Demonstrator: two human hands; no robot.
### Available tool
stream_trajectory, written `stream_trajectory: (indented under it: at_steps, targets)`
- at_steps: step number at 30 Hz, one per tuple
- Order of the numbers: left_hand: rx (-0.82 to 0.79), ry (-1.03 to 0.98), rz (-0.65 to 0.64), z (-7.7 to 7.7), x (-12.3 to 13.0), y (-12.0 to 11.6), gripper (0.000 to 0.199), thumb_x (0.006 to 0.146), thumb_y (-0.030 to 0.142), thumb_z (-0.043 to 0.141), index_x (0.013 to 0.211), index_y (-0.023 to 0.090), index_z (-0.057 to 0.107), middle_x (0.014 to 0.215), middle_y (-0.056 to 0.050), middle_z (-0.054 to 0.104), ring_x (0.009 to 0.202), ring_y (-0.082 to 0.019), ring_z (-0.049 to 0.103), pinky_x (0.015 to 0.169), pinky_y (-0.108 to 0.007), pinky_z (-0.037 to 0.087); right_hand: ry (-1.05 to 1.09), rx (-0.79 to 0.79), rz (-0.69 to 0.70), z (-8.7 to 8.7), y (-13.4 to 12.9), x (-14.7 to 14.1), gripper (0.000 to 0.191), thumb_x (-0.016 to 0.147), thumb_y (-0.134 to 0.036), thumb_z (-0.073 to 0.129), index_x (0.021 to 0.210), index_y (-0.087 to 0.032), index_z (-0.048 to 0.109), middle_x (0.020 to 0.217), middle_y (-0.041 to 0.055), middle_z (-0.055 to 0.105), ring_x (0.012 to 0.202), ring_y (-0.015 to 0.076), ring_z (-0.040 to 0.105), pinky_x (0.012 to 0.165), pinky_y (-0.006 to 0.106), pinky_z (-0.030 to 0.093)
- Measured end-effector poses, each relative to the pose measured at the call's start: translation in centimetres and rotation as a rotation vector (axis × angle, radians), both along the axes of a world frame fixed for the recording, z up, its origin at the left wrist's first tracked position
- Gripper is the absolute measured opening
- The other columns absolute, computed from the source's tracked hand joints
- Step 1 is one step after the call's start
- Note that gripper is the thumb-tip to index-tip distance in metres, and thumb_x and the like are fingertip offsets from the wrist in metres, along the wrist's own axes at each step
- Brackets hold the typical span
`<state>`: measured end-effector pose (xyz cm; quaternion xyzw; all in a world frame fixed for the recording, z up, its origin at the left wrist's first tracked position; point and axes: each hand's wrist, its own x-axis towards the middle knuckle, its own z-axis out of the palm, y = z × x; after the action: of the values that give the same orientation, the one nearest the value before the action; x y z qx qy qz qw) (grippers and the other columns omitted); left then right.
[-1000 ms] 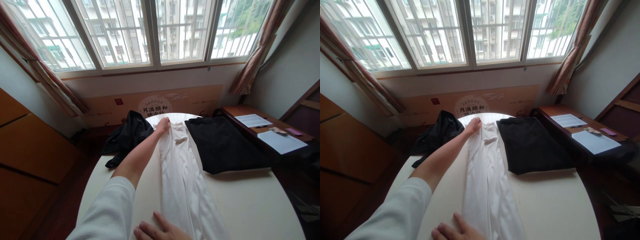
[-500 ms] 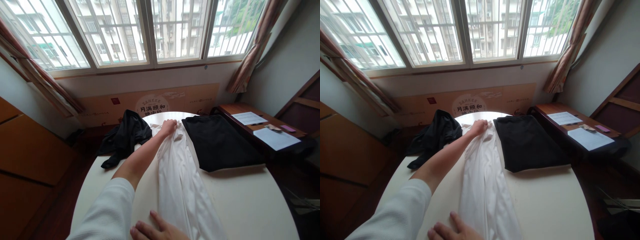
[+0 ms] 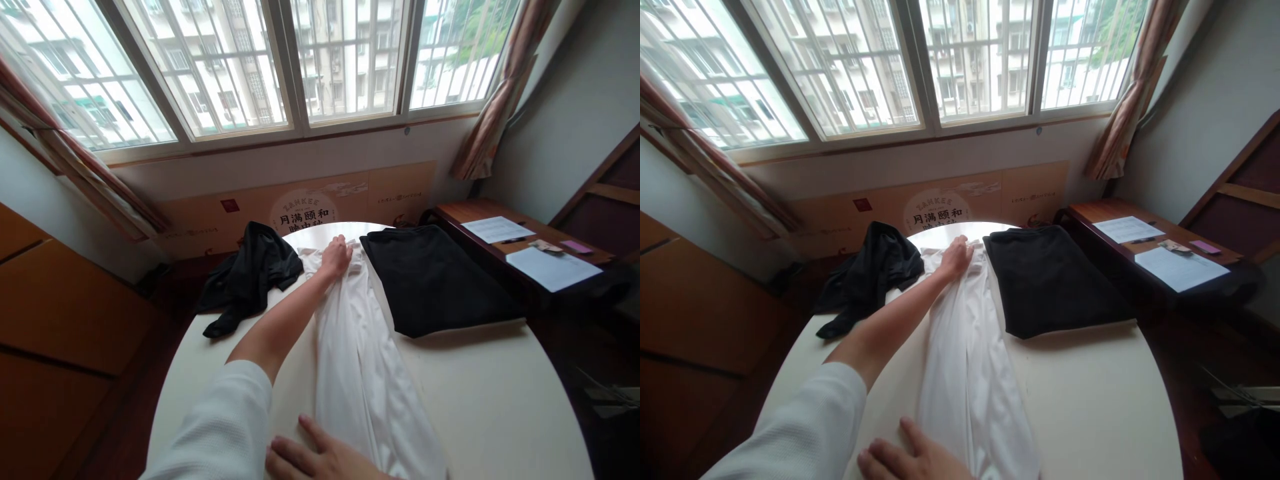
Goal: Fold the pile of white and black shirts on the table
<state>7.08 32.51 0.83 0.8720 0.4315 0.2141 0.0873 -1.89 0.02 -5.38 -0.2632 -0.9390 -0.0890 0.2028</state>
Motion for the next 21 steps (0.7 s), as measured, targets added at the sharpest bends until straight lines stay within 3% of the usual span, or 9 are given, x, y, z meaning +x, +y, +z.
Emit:
stream_trajectory:
  at_steps: [4, 8, 12, 15, 17, 19, 21]
  targets:
    - [0.044, -0.024, -0.229, 1.6, -3.0, -4.1, 0.037, 0.108, 0.034, 0.045, 0.136, 0.013, 0.06, 0.142, -0.017, 0.062, 0.128, -0.029, 0.06, 0.108, -0.041, 0.046, -0.004, 0.054, -0.018, -0.2, 0.0, -0.1, 0.046, 0.115, -0.037, 0.032, 0.154, -0.015, 0.042, 0.157, 0.0103, 0.055, 0.141, 0.0247, 0.053, 0.109, 0.048, 0.051]
    - [-0.075, 0.172, -0.434, 1.9, -8.9, -9.0, 0.051, 0.108, 0.043, 0.045, 0.152, 0.02, 0.052, 0.165, -0.012, 0.045, 0.151, -0.032, 0.043, 0.123, -0.047, 0.033, -0.003, 0.14, -0.043, -0.1, -0.4, -0.3, 0.042, 0.114, -0.035, 0.036, 0.149, -0.016, 0.048, 0.155, 0.011, 0.057, 0.14, 0.0253, 0.054, 0.107, 0.048, 0.052]
    - [-0.154, 0.276, -0.412, 0.6, -14.5, -12.3, 0.066, 0.109, 0.051, 0.037, 0.164, 0.015, 0.036, 0.172, -0.014, 0.029, 0.16, -0.031, 0.026, 0.128, -0.047, 0.024, 0.031, 0.222, -0.109, -0.1, -1.1, -0.5, 0.038, 0.113, -0.033, 0.042, 0.144, -0.016, 0.054, 0.151, 0.0104, 0.061, 0.138, 0.0275, 0.055, 0.107, 0.05, 0.051]
    - [-0.158, 0.3, -0.401, -0.7, -16.5, -13.4, 0.068, 0.109, 0.051, 0.034, 0.166, 0.014, 0.032, 0.173, -0.015, 0.026, 0.162, -0.028, 0.02, 0.131, -0.047, 0.017, 0.035, 0.244, -0.082, 0.2, -1.6, -0.8, 0.036, 0.113, -0.032, 0.041, 0.141, -0.016, 0.056, 0.148, 0.0089, 0.063, 0.136, 0.0262, 0.056, 0.106, 0.05, 0.052]
    - [-0.155, 0.287, -0.346, -1.1, -17.2, -13.9, 0.068, 0.11, 0.05, 0.033, 0.166, 0.013, 0.029, 0.174, -0.017, 0.022, 0.163, -0.029, 0.016, 0.131, -0.05, 0.015, 0.032, 0.22, 0.008, 0.8, -1.9, -0.9, 0.035, 0.114, -0.034, 0.039, 0.14, -0.019, 0.056, 0.152, 0.0065, 0.061, 0.139, 0.0235, 0.052, 0.107, 0.047, 0.051]
    - [-0.151, 0.244, -0.257, -0.9, -18.1, -14.8, 0.067, 0.109, 0.046, 0.036, 0.164, 0.009, 0.03, 0.173, -0.022, 0.023, 0.162, -0.032, 0.019, 0.13, -0.053, 0.019, 0.051, 0.156, 0.101, 1.8, -2.3, -0.5, 0.032, 0.113, -0.036, 0.041, 0.138, -0.022, 0.056, 0.151, 0.0046, 0.061, 0.139, 0.021, 0.052, 0.108, 0.042, 0.049]
    - [-0.126, 0.164, -0.192, -0.1, -19.6, -16.9, 0.06, 0.107, 0.04, 0.042, 0.158, 0.008, 0.038, 0.168, -0.025, 0.034, 0.158, -0.034, 0.03, 0.127, -0.054, 0.026, 0.094, 0.033, 0.111, 3.0, -2.8, 0.8, 0.023, 0.111, -0.035, 0.048, 0.128, -0.023, 0.059, 0.136, 0.0048, 0.07, 0.124, 0.0196, 0.062, 0.102, 0.036, 0.05]
